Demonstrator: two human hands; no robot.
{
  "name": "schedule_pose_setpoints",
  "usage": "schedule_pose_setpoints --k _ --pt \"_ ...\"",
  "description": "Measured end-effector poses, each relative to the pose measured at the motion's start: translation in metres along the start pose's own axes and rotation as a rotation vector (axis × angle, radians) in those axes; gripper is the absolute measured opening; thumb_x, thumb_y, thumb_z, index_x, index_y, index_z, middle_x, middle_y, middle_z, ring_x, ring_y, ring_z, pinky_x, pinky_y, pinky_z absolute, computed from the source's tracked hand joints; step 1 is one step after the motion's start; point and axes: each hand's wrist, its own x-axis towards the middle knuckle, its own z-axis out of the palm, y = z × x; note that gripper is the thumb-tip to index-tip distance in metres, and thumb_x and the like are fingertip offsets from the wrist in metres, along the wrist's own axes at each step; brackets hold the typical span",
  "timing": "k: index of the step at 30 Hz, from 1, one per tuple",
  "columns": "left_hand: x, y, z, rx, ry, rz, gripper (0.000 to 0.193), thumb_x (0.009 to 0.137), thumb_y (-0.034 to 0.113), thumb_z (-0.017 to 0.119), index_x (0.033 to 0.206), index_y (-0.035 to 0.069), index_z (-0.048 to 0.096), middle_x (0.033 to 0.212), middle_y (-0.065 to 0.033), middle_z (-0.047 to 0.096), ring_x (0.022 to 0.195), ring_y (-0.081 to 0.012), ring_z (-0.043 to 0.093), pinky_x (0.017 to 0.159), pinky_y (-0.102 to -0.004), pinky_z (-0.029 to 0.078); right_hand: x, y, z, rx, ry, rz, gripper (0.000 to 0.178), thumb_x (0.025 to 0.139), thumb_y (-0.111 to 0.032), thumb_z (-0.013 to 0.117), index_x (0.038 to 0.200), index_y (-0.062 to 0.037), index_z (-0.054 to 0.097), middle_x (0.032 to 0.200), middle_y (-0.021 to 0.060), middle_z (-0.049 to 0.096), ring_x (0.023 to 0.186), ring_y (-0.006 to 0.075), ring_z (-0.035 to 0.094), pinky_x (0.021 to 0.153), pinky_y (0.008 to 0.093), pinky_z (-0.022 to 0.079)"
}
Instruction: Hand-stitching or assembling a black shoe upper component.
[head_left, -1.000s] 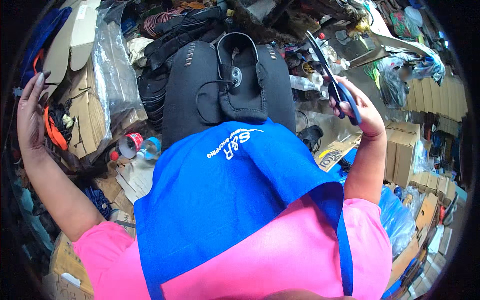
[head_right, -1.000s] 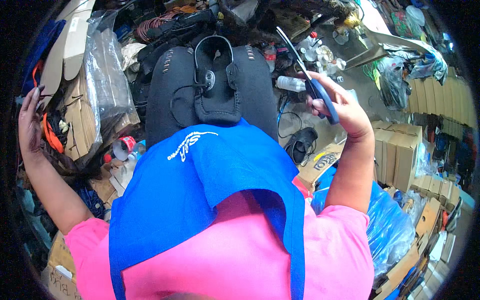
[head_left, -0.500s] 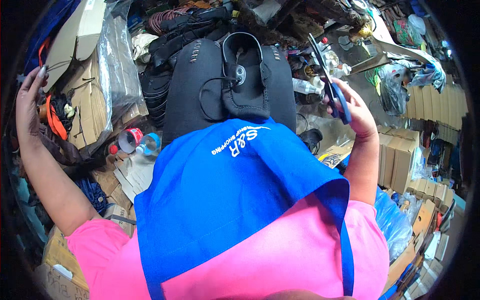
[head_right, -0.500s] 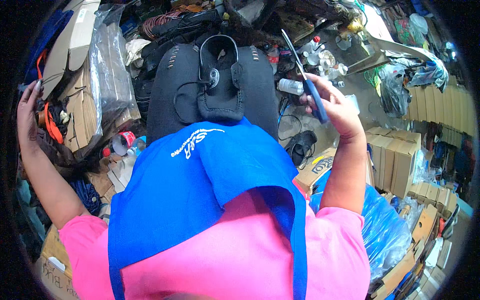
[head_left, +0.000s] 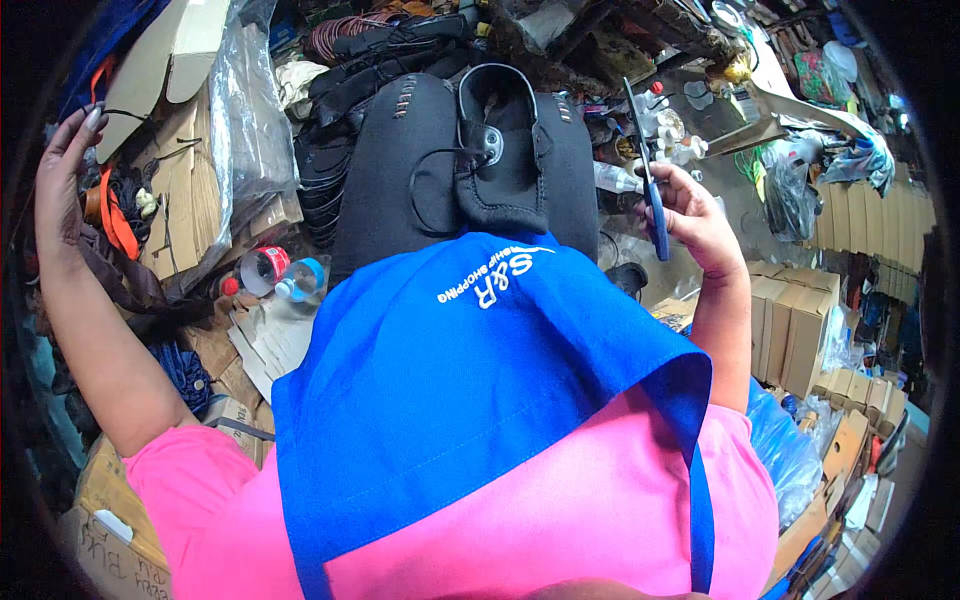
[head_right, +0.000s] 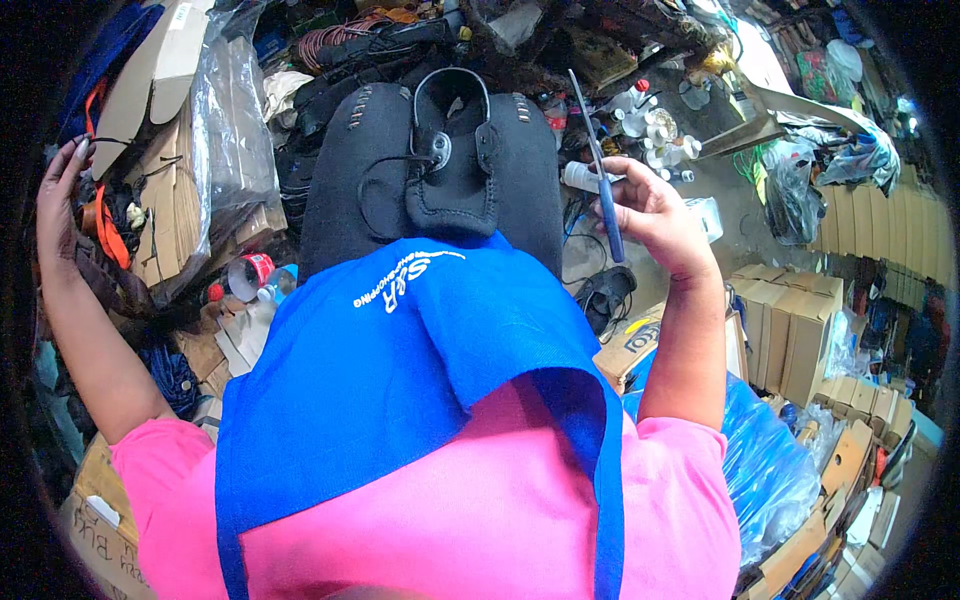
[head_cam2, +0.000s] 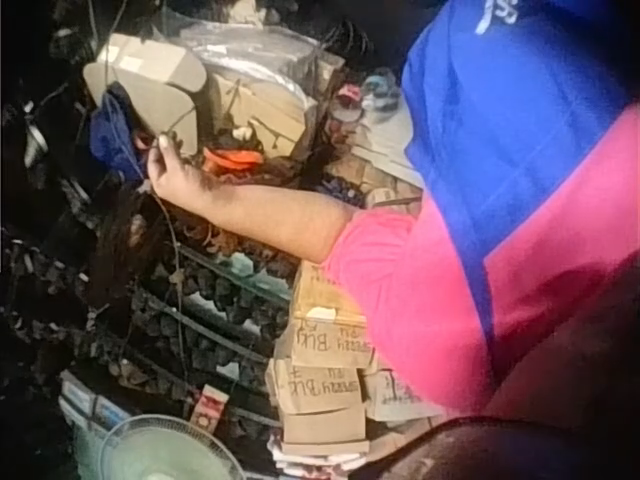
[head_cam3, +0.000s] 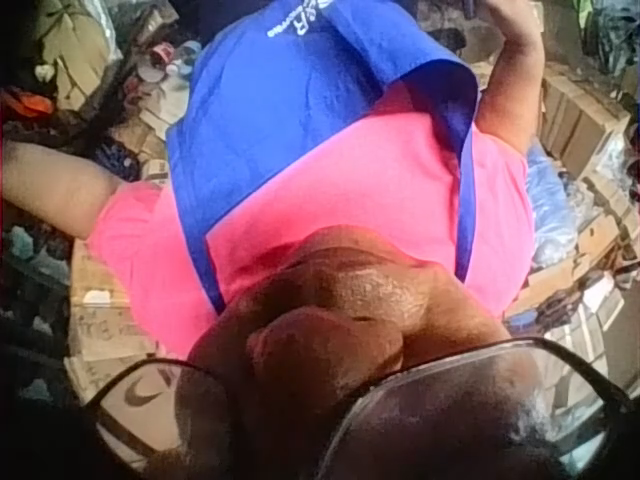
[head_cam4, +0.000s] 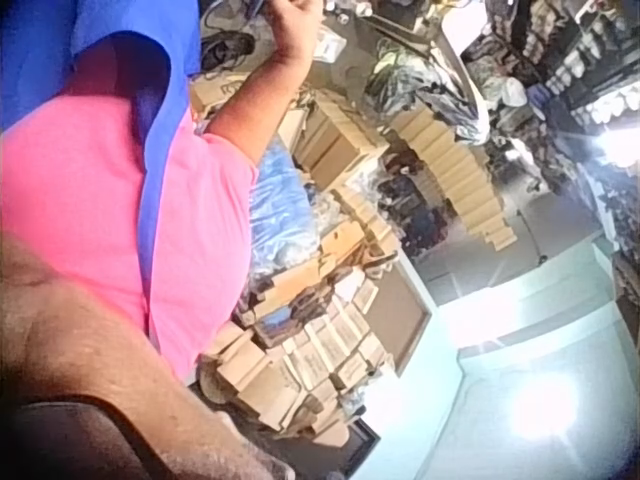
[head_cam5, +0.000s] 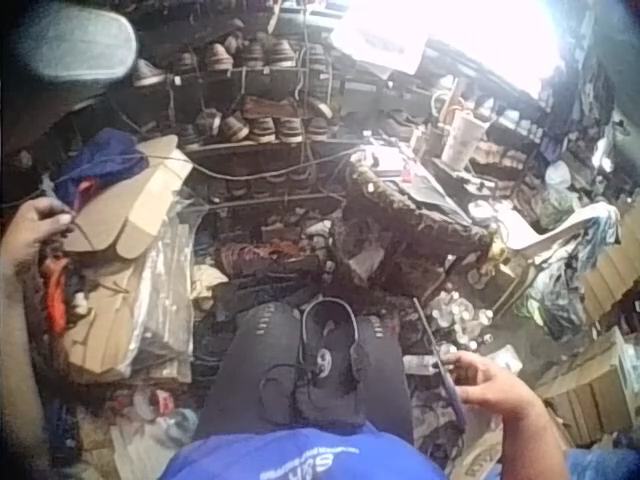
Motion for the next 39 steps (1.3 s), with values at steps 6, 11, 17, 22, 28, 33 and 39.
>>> schedule_pose_setpoints --k 6,11,17,22,28,33,39 --pt "0.003 0.004 -0.001 -0.011 0.015 -0.02 0.032 0.088 0.022 0.064 0.114 0.004 0.063 0.105 -0.004 0.066 0.099 -0.0124 0.057 0.091 -0.0256 0.041 0.004 0.001 0.002 0.077 -0.095 -0.042 0.054 0.082 -0.018 0.068 0.129 -0.0057 0.044 0.101 0.0047 0.061 0.087 0.0111 0.059 0.075 0.0268 0.05" --pt "-0.004 0.025 0.008 0.079 0.014 0.062 0.034 0.084 0.029 0.067 0.107 0.004 0.068 0.094 -0.0026 0.066 0.085 -0.0116 0.057 0.081 -0.0246 0.042 0.003 0.007 0.0 -0.164 0.104 -0.05 0.052 0.081 -0.014 0.067 0.128 -0.007 0.045 0.095 0.0031 0.059 0.08 0.0106 0.056 0.069 0.0251 0.047" --pt "-0.003 0.003 -0.009 -0.042 0.014 0.039 0.025 0.085 0.019 0.068 0.104 0.003 0.067 0.095 -0.0031 0.067 0.084 -0.0095 0.059 0.078 -0.0221 0.044 0.005 0.016 -0.005 0.024 0.053 -0.084 0.054 0.082 -0.011 0.068 0.129 -0.0043 0.042 0.098 0.0062 0.058 0.083 0.0136 0.06 0.074 0.0271 0.05" --pt "-0.047 0.038 0.006 0.066 0.461 0.398 0.018 0.087 0.011 0.065 0.101 0.0 0.068 0.097 -0.0045 0.067 0.088 -0.01 0.06 0.082 -0.0233 0.045 0.016 0.026 -0.005 -0.046 0.127 -0.161 0.055 0.083 -0.011 0.068 0.13 -0.0042 0.042 0.096 0.0042 0.057 0.084 0.0119 0.059 0.073 0.0261 0.051" --pt "-0.149 -0.012 0.032 0.452 0.029 0.067 0.016 0.079 0.01 0.067 0.094 0.005 0.069 0.086 -0.0118 0.068 0.079 -0.0227 0.065 0.073 -0.0326 0.05 0.024 0.022 0.001 0.02 0.163 -0.08 0.052 0.085 -0.009 0.063 0.132 -0.0047 0.041 0.093 0.0056 0.058 0.079 0.0123 0.06 0.07 0.0254 0.051" --pt "-0.191 -0.014 0.041 0.766 -0.198 -0.024 0.018 0.076 0.011 0.063 0.094 0.009 0.069 0.088 -0.0107 0.066 0.092 -0.0277 0.059 0.083 -0.0394 0.043 0.038 0.021 -0.013 0.183 -0.039 -0.107 0.05 0.086 -0.014 0.063 0.131 -0.0037 0.043 0.1 0.0069 0.058 0.085 0.0135 0.059 0.071 0.0262 0.051" --pt "-0.192 0.004 0.042 0.734 -0.186 -0.277 0.023 0.076 0.011 0.062 0.097 0.008 0.069 0.087 -0.0159 0.067 0.085 -0.0338 0.063 0.079 -0.0406 0.049 0.051 0.018 -0.014 -0.1 0.13 -0.216 0.049 0.089 -0.012 0.06 0.134 -0.0016 0.041 0.11 0.0058 0.055 0.093 0.0121 0.056 0.079 0.0278 0.049"
